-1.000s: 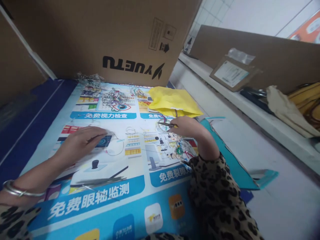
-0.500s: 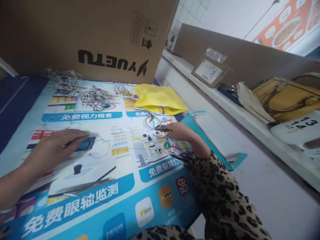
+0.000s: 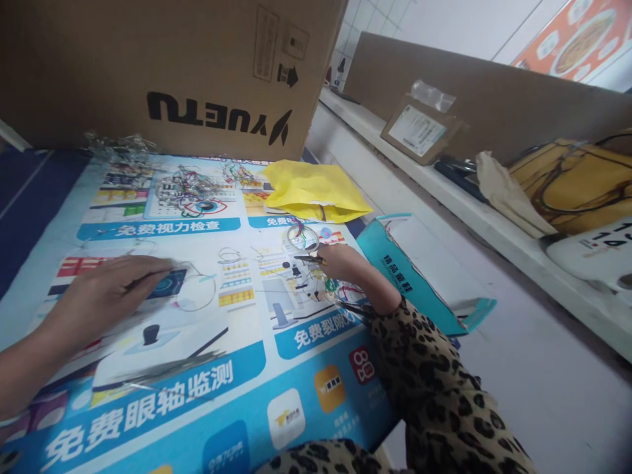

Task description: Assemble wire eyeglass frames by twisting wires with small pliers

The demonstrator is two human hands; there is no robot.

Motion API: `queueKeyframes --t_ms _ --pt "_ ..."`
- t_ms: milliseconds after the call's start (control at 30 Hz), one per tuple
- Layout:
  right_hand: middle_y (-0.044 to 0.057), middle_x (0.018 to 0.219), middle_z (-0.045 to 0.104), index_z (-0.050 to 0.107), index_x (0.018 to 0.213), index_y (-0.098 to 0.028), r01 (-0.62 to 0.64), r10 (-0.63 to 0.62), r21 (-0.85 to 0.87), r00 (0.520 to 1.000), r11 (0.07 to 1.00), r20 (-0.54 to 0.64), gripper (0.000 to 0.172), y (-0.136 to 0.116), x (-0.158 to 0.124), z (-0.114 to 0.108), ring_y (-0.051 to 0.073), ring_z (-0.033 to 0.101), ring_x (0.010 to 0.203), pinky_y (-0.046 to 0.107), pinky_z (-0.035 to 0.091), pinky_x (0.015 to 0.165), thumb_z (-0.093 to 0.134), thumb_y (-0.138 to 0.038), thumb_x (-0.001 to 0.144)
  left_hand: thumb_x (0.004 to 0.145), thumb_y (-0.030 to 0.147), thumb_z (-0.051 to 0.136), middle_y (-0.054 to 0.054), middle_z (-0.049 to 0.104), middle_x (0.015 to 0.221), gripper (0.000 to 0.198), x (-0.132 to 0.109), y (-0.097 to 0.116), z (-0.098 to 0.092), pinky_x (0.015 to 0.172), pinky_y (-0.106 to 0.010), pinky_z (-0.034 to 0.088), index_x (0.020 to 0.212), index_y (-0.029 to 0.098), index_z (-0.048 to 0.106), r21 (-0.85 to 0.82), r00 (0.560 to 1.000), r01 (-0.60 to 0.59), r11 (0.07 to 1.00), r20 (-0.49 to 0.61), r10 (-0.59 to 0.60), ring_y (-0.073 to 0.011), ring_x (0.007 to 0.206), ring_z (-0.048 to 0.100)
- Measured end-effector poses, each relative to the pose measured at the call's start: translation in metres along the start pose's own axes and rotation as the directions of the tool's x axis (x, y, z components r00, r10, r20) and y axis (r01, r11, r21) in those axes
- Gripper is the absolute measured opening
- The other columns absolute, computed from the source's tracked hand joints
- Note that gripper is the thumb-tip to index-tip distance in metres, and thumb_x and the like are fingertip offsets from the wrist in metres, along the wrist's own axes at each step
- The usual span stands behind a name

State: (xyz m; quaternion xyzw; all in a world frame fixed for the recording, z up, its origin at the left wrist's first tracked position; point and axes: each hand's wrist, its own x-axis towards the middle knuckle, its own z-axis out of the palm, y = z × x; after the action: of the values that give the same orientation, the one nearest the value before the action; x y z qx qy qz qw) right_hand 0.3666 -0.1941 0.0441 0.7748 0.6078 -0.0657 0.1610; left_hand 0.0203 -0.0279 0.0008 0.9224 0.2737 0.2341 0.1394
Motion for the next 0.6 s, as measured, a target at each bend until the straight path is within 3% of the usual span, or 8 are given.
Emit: queueKeyframes --t_ms 267,367,467,600 --pt "0.009 0.084 0.065 0.063 0.089 -0.017 0.01 -0.006 0.048 0.997 0.999 -0.071 0.025 0.017 -0.003 -0.009 0.017 0.056 0.073 0.024 0.034 0.058 0.045 -0.03 0.077 0.082 0.046 0.038 -0.005 0.068 0.096 0.04 0.002 0.002 -0.001 0.085 -0.035 0.046 0.095 0.019 0.064 -0.001 1.0 0.014 1.0 0.021 -0.014 -0.0209 0.089 0.062" --pt "0.004 0.075 0.062 0.062 0.083 -0.016 0.021 0.017 0.209 0.984 0.978 -0.178 0.026 0.028 -0.007 -0.013 0.012 0.051 0.066 0.022 0.032 0.057 0.041 -0.031 0.079 0.082 0.047 0.037 -0.005 0.068 0.095 0.04 0.002 0.002 -0.001 0.085 -0.034 0.047 0.094 0.019 0.064 0.003 1.0 0.021 1.0 0.018 -0.021 -0.0197 0.088 0.062" --pt "-0.001 0.061 0.054 0.06 0.071 -0.015 0.068 0.047 0.454 0.97 0.888 -0.238 0.024 0.034 -0.009 -0.014 0.009 0.045 0.058 0.021 0.03 0.054 0.047 -0.034 0.075 0.081 0.048 0.038 -0.005 0.069 0.095 0.041 0.002 0.003 -0.001 0.083 -0.033 0.047 0.093 0.02 0.064 -0.001 1.0 0.026 1.0 0.002 -0.026 -0.02 0.088 0.062" --pt "-0.004 0.054 0.048 0.056 0.066 -0.015 0.095 0.034 0.724 0.986 0.683 -0.162 0.022 0.033 -0.014 -0.015 0.008 0.042 0.053 0.021 0.031 0.051 0.053 -0.036 0.071 0.081 0.048 0.038 -0.007 0.069 0.095 0.041 0.002 0.002 0.0 0.083 -0.036 0.047 0.093 0.019 0.065 -0.01 0.999 0.027 1.0 0.019 -0.027 -0.0221 0.089 0.062"
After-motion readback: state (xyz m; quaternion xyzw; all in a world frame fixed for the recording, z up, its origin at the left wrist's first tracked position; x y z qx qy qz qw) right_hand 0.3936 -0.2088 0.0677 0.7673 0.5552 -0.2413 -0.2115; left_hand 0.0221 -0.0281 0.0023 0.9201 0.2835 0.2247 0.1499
